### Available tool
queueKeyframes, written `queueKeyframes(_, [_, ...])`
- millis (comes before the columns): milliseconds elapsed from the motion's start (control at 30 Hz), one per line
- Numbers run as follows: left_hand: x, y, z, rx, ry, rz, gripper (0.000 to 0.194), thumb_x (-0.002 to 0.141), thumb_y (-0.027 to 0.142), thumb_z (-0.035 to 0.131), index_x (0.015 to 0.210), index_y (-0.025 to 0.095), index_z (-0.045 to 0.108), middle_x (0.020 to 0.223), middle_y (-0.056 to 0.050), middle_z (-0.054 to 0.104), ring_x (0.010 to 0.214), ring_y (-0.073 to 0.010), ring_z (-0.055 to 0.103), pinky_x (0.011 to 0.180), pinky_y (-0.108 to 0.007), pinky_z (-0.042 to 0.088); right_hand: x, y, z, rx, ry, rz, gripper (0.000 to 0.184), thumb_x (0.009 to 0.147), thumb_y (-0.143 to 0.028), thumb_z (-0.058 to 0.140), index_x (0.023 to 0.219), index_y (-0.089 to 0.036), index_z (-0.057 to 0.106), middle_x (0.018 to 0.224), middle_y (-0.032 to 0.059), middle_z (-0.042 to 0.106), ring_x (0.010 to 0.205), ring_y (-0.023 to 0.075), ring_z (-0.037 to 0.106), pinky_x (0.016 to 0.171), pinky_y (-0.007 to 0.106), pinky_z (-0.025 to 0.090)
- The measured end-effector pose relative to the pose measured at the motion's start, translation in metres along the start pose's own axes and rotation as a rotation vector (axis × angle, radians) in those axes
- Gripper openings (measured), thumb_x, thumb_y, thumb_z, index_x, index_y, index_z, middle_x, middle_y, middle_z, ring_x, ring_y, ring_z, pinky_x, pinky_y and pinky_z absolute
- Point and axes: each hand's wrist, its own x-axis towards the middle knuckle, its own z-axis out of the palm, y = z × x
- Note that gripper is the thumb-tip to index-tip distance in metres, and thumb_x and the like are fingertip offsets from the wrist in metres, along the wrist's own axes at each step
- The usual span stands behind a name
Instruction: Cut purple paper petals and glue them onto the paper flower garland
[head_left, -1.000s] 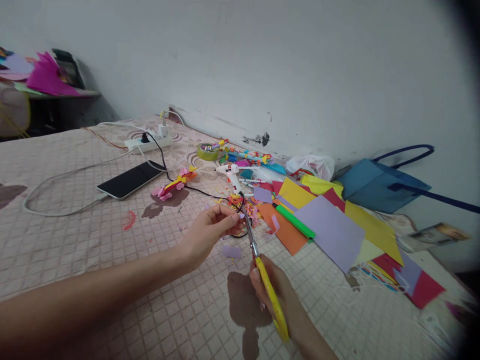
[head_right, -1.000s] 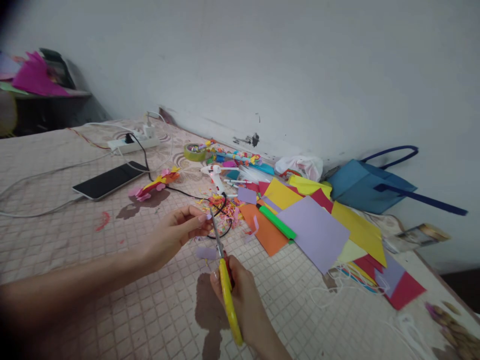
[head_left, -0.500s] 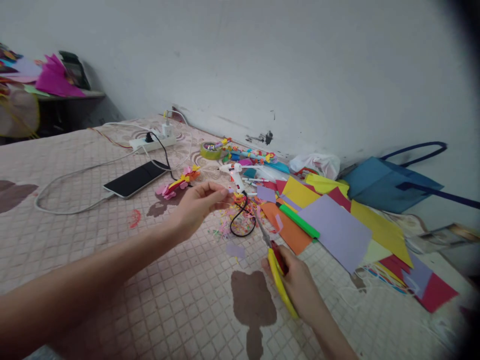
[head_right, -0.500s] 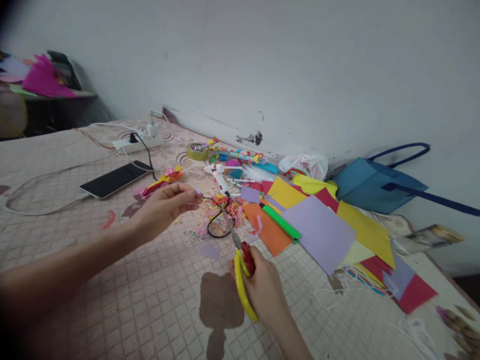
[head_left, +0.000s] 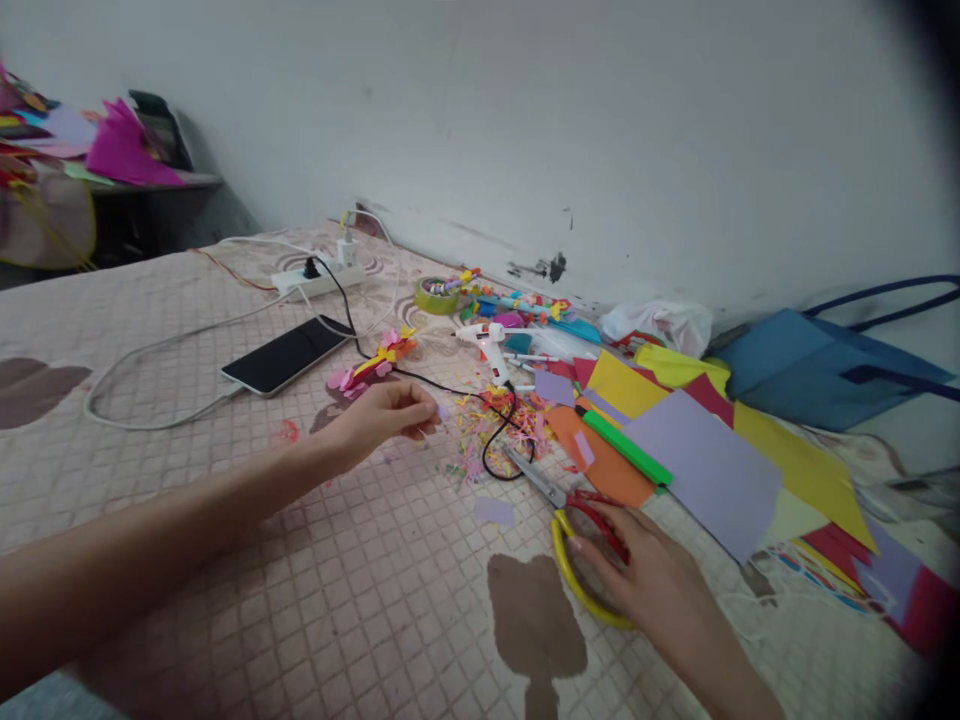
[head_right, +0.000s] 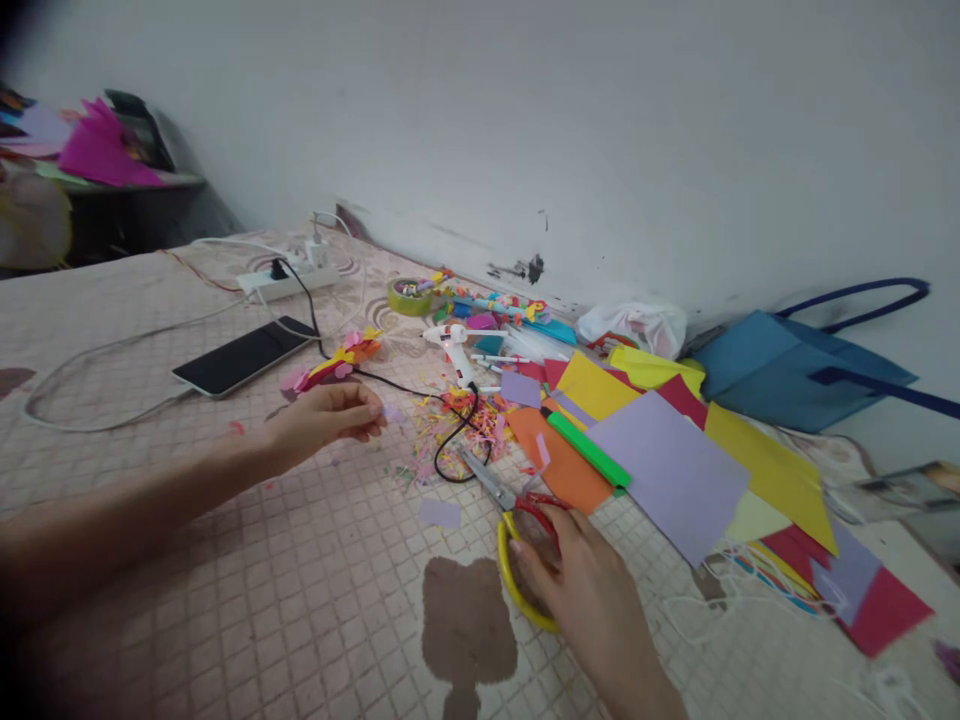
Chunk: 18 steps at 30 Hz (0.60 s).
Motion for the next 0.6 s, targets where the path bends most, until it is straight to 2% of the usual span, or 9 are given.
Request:
queueKeyframes(67, [-0.005,0.000,0.008,0.026,-0.087,-0.030,0.015,0.071,0.027,0.066,0.069,0.015,0.059,0.069,-0.003,0.065,0.057,-0.0088,0.058,0.055,-0.019,0.046,0.004,-0.008,-0.009,0.074,0.007,0.010,0.029,0.083,-0.041,0.049,0.099,-0.021,0.063,0.095,0.0084,0.065,0.084,0.0257,0.061,0.072,0.038,0.047])
queueKeyframes(133, [-0.010,0.001,0.018,0.060,-0.174,-0.025,0.014,0.072,0.027,0.066,0.068,0.015,0.059,0.064,-0.001,0.064,0.055,-0.0086,0.056,0.054,-0.019,0.046,0.012,-0.024,-0.015,0.271,-0.012,-0.009,0.026,0.086,-0.040,0.047,0.097,-0.021,0.062,0.096,0.0087,0.065,0.081,0.0225,0.061,0.067,0.033,0.048])
queueKeyframes(267, [-0.019,0.004,0.038,0.103,-0.306,-0.013,0.012,0.076,0.027,0.061,0.071,0.016,0.058,0.062,-0.001,0.061,0.054,-0.0092,0.054,0.053,-0.020,0.045,0.032,-0.066,-0.013,0.632,-0.119,-0.099,0.021,0.087,-0.032,0.048,0.097,-0.021,0.062,0.095,0.0058,0.064,0.076,0.0163,0.060,0.059,0.025,0.048])
queueKeyframes(400, [-0.023,0.002,0.046,0.167,-0.320,0.082,0.009,0.077,0.024,0.057,0.075,0.015,0.059,0.064,-0.001,0.059,0.057,-0.0101,0.053,0.055,-0.022,0.043,0.043,-0.090,-0.003,0.704,-0.113,-0.154,0.014,0.084,-0.023,0.053,0.092,-0.019,0.064,0.087,0.0030,0.065,0.071,0.0129,0.058,0.058,0.022,0.045])
queueKeyframes(600, [-0.026,-0.001,0.046,0.220,-0.325,0.088,0.010,0.078,0.024,0.056,0.077,0.015,0.061,0.066,-0.001,0.058,0.060,-0.0113,0.053,0.057,-0.023,0.042,0.042,-0.095,0.002,0.738,-0.108,-0.165,0.012,0.084,-0.016,0.050,0.080,-0.018,0.062,0.074,-0.0001,0.061,0.067,0.0119,0.055,0.060,0.023,0.043])
